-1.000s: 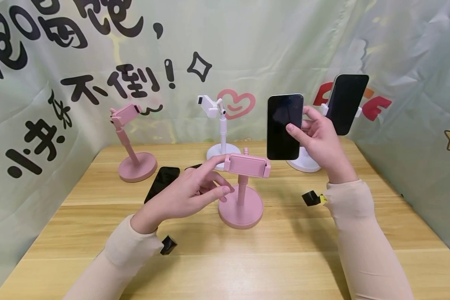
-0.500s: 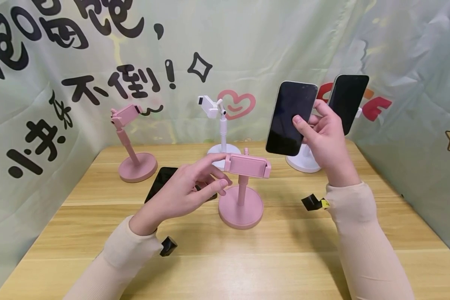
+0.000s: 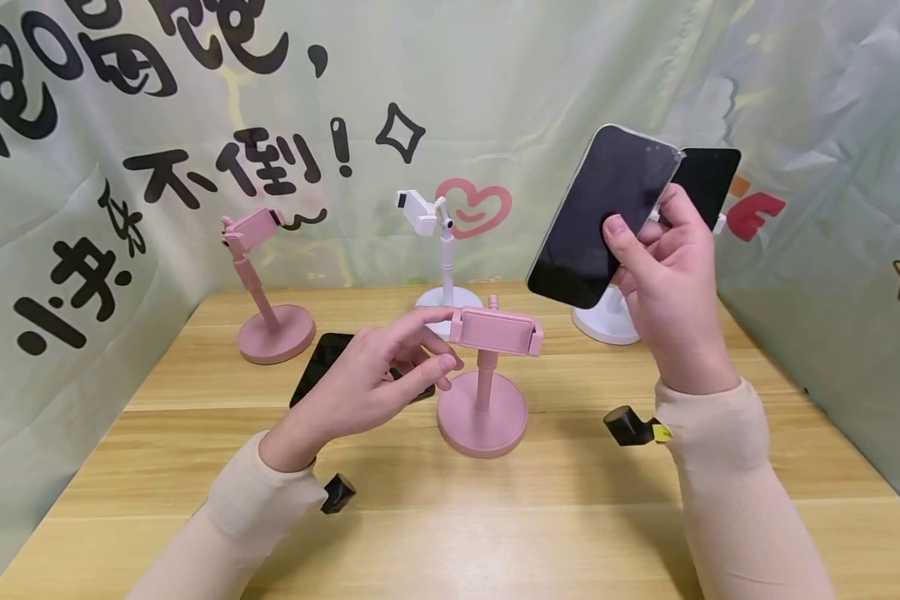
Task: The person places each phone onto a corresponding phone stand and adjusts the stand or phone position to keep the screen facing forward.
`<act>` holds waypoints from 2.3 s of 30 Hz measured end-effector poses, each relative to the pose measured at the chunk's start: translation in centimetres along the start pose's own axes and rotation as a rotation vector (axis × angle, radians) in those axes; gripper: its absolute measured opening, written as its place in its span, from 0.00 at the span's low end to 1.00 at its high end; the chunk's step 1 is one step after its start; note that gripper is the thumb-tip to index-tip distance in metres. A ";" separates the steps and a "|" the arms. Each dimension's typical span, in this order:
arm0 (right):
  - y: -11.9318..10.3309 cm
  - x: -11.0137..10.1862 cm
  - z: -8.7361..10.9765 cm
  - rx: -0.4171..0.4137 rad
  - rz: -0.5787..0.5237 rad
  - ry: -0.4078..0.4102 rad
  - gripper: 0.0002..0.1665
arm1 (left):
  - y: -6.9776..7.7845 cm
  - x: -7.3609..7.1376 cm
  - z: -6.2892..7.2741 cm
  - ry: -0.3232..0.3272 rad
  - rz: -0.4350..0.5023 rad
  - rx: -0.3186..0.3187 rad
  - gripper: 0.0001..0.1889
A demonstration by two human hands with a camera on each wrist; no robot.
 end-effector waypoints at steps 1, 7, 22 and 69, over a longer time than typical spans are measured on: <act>-0.2 0.2 0.2 -0.009 -0.021 -0.003 0.23 | 0.0 0.0 0.0 0.002 -0.001 0.002 0.23; -1.3 1.4 1.3 -0.042 -0.080 -0.003 0.24 | 0.1 0.0 -0.1 0.002 -0.008 0.012 0.23; -0.6 5.0 2.9 -0.084 -0.276 -0.173 0.28 | 0.0 0.4 0.0 0.007 0.024 0.020 0.24; 1.0 5.3 3.0 0.074 0.418 -0.091 0.32 | -0.1 0.9 -1.6 0.220 0.158 -0.054 0.14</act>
Point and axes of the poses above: each hand's wrist, its own z-axis away from the middle knuckle, its own x-axis out of the palm, y = z × x, the point moved 6 cm from there along -z, towards the middle knuckle, and after that the axes turned 15 degrees about x, right-handed, at the moved point
